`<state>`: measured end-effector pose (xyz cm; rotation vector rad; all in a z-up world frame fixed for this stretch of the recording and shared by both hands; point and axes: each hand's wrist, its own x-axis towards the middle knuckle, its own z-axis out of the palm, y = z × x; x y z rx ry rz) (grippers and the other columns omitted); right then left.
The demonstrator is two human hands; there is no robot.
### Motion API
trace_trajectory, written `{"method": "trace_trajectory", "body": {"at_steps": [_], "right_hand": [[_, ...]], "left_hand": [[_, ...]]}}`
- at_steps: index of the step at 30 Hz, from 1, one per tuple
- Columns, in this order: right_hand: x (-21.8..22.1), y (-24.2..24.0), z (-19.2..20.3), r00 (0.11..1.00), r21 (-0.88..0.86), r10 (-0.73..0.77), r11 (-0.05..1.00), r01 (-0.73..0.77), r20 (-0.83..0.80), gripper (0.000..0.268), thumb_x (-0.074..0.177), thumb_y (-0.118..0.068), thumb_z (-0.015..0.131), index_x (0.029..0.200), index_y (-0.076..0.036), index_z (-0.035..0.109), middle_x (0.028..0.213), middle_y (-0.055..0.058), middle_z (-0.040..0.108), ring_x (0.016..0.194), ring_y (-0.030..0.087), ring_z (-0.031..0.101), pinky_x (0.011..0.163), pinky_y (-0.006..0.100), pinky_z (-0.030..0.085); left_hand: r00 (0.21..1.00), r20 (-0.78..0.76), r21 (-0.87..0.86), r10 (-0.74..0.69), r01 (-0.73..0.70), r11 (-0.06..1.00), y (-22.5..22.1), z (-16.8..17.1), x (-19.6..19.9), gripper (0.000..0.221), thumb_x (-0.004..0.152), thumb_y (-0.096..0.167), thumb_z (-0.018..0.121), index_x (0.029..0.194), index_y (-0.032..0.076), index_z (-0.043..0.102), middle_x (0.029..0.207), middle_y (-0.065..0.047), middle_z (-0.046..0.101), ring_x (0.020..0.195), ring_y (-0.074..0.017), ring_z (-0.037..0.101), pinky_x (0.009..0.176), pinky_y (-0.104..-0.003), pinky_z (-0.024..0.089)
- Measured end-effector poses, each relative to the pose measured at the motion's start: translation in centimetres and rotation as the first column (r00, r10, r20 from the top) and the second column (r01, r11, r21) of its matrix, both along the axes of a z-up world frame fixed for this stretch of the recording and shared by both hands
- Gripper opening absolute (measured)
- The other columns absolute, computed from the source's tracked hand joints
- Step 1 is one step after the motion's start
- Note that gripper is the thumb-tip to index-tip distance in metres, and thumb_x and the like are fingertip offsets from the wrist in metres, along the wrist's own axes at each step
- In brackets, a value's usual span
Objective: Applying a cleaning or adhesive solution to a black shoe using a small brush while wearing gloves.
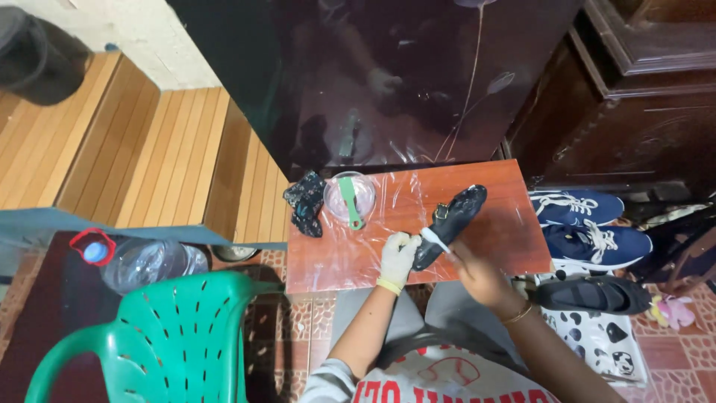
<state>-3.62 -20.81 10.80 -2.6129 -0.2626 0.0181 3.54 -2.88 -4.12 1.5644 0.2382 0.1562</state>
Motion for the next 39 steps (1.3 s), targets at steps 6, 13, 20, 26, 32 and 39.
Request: {"method": "trace_trajectory", "body": {"at_steps": [6,13,20,26,32,39], "right_hand": [[-1.4,-0.4,-5.4,0.955,-0.251,0.0,0.965,-0.078,-0.296,0.027,0.102,-0.05,0.036,0.119,-0.038,0.053,0.08,0.01,0.077,0.088,0.033,0.078,0.085,0.044,0.061],[0.9,-1.4,-10.1,0.976,-0.326,-0.147,0.941,0.089,-0.159,0.038,0.105,-0.051,0.04,0.128,-0.03,0.063,0.079,0.016,0.077,0.092,0.032,0.078,0.086,0.048,0.058],[-0.6,1.7,-6.0,0.999,-0.325,0.019,0.945,-0.031,-0.038,0.017,0.101,-0.031,0.052,0.109,-0.023,0.064,0.081,0.016,0.076,0.086,0.029,0.078,0.073,0.041,0.061],[-0.5,1.1,-6.7,0.998,-0.329,0.058,0.942,-0.061,-0.02,0.018,0.097,-0.035,0.053,0.107,-0.025,0.063,0.078,0.014,0.076,0.083,0.03,0.078,0.076,0.046,0.061],[3.6,-1.8,-7.3,0.964,-0.43,-0.208,0.895,0.12,-0.164,0.033,0.104,-0.057,0.032,0.122,-0.039,0.053,0.08,0.009,0.076,0.09,0.029,0.078,0.085,0.042,0.06],[1.3,-0.3,-7.1,0.978,-0.212,-0.199,0.955,0.207,0.06,0.029,0.103,-0.035,0.048,0.117,-0.017,0.067,0.08,0.022,0.069,0.074,0.038,0.072,0.071,0.027,0.055]], "left_hand": [[0.998,-0.054,0.066,-0.025,0.029,0.997,0.3,2.5,-0.6,0.021,0.092,0.028,0.075,0.078,0.013,0.071,0.085,-0.008,0.067,0.091,-0.0213,0.068,0.096,-0.033,0.051],[0.986,0.149,0.379,-0.074,0.013,0.925,1.2,2.4,-1.0,0.027,0.104,0.024,0.061,0.087,0.006,0.072,0.087,-0.015,0.069,0.094,-0.0275,0.068,0.094,-0.036,0.052],[0.965,0.231,0.536,-0.126,-0.019,0.844,1.3,0.8,-0.4,0.027,0.104,0.022,0.058,0.082,0.01,0.07,0.079,-0.009,0.066,0.088,-0.0238,0.066,0.09,-0.033,0.054],[0.933,0.322,0.569,-0.159,-0.056,0.82,1.2,-0.2,-0.1,0.026,0.106,0.02,0.055,0.087,0.01,0.07,0.081,-0.01,0.067,0.089,-0.024,0.066,0.088,-0.033,0.055],[0.944,0.299,0.578,-0.14,-0.062,0.814,1.3,-0.9,0.1,0.027,0.105,0.024,0.056,0.084,0.014,0.07,0.079,-0.006,0.066,0.089,-0.0204,0.066,0.087,-0.031,0.056],[0.958,0.267,0.49,-0.102,-0.044,0.871,1.0,1.1,-0.6,0.03,0.104,0.026,0.057,0.079,0.014,0.068,0.075,-0.006,0.064,0.088,-0.0207,0.066,0.089,-0.03,0.054]]}}
